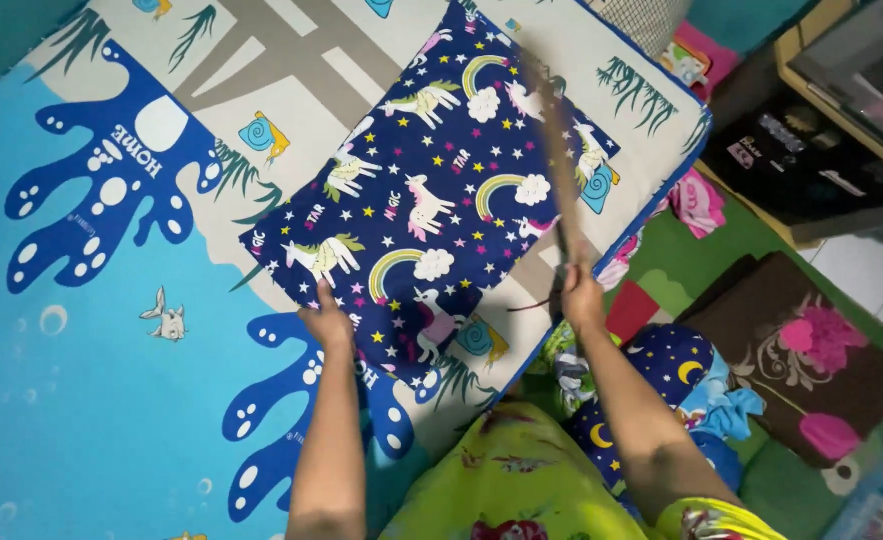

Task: The person is dusting pillows and a mattress using a stick broom and then arranging the pillows on the bed.

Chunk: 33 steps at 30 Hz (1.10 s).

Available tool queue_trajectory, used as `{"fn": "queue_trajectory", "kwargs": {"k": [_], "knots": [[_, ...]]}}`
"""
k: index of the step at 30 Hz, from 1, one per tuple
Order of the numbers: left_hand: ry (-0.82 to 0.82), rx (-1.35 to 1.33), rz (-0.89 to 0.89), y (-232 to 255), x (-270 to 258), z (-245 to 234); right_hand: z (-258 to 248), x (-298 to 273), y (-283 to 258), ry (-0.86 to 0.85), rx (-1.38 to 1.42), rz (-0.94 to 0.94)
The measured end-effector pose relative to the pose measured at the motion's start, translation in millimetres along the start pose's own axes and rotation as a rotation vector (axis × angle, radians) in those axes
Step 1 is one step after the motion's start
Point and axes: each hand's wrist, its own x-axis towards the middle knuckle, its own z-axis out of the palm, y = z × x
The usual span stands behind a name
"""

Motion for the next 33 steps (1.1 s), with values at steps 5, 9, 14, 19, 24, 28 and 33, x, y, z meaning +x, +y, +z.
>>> {"fn": "queue_trajectory", "kwargs": {"k": [5,9,14,19,24,28,33], "knots": [[0.049,0.459,0.232,24,-45,-9,20,-21,13,0.352,0.266,0.122],[-0.169,0.902,0.785,36,-85,-4,-7,-126,-58,0.042,0.268,-0.224],[-0.512,1.122,0.553,37,-70,-5,40,-50,38,-0.116,-0.051,-0.015],[-0.458,1.128,0.547,21,-64,-8,-22,-31,41,0.148,0.121,0.313],[-0.157,0.285,0.185,-43,-55,-12,-82,-104,-35,0.103,0.315,0.021],[-0.375,0.092,-0.227,-38,-83,-34,-24,-117,-2,-0.107,0.255,-0.058],[-0.583,-0.042,-0.188,32,-119,-67,67,-111,88,-0.467,-0.209,-0.634]]}}
